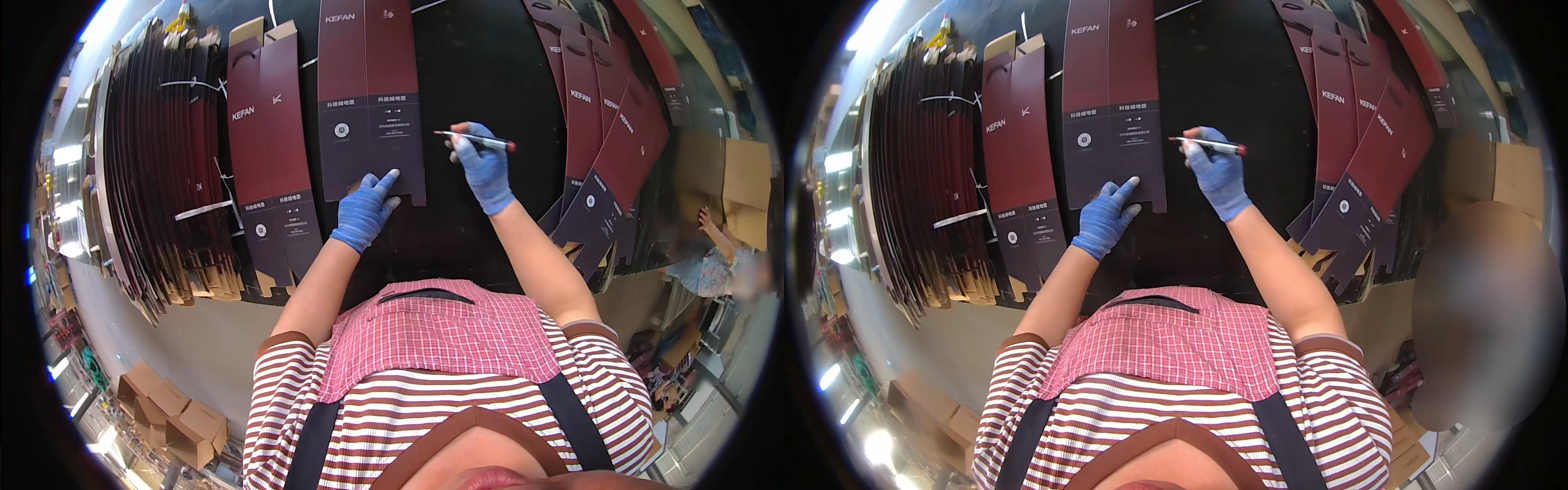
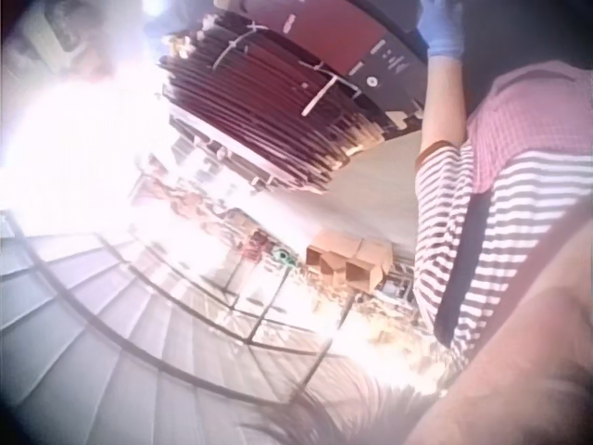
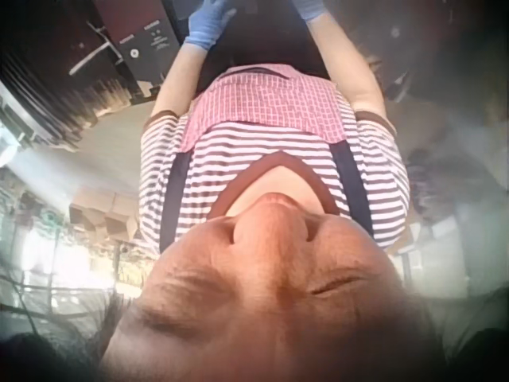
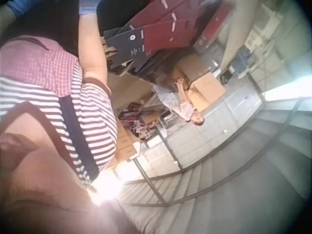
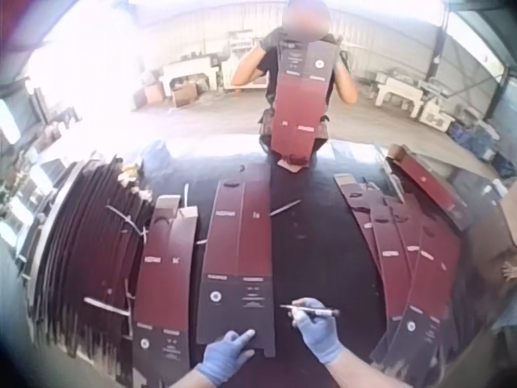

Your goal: The person repeatedly picks up maroon cardboard pieces from a stack, writes on them with a red marker, and places them on a separate pile. The task is performed continuously throughout the clip.

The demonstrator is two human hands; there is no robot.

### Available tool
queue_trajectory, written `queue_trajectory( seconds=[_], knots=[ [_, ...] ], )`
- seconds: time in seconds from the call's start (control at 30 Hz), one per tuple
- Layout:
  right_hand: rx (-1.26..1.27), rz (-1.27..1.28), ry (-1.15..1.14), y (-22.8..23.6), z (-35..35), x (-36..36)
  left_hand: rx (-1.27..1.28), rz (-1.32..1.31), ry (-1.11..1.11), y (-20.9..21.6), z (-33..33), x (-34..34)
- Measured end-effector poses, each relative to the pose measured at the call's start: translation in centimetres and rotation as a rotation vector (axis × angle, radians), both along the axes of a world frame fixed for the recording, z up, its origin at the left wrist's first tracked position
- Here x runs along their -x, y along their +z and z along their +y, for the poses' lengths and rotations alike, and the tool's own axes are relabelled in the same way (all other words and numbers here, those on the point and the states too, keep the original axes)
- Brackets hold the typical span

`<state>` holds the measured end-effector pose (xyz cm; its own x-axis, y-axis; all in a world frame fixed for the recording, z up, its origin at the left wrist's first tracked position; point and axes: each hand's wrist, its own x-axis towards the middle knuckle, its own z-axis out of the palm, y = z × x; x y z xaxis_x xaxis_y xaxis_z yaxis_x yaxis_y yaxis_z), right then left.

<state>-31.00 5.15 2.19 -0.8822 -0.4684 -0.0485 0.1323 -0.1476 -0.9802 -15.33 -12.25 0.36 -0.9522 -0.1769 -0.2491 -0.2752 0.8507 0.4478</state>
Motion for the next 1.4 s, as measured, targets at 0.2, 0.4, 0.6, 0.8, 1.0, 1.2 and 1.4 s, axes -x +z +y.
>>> queue_trajectory(
  seconds=[0.2, 0.4, 0.6, 0.8, 1.0, 1.2, 1.4],
  knots=[
    [-0.259, 0.242, 0.070, -4.3, -5.5, 2.1, -0.017, -0.037, 0.002, 0.0, -0.2, 0.0],
    [-0.319, 0.302, 0.064, -6.3, -6.7, 3.3, -0.022, 0.023, 0.007, -0.1, -0.4, -0.2],
    [-0.323, 0.308, 0.084, -5.9, -7.0, 3.5, -0.048, -0.037, 0.022, 0.3, -0.5, 0.0],
    [-0.335, 0.336, 0.112, -5.9, -7.2, 3.6, -0.024, 0.068, 0.007, -0.5, -0.6, -0.5],
    [-0.239, 0.214, 0.020, -6.3, -6.5, 3.3, -0.087, 0.076, 0.024, -0.2, -1.2, -0.6],
    [-0.038, -0.052, -0.056, -3.2, -5.2, 1.1, 0.029, 0.148, 0.604, 1.8, -6.5, 2.2],
    [-0.026, -0.145, -0.098, -2.1, -3.4, -0.4, -0.885, 0.179, 0.704, -0.9, -5.9, 3.7]
  ],
)
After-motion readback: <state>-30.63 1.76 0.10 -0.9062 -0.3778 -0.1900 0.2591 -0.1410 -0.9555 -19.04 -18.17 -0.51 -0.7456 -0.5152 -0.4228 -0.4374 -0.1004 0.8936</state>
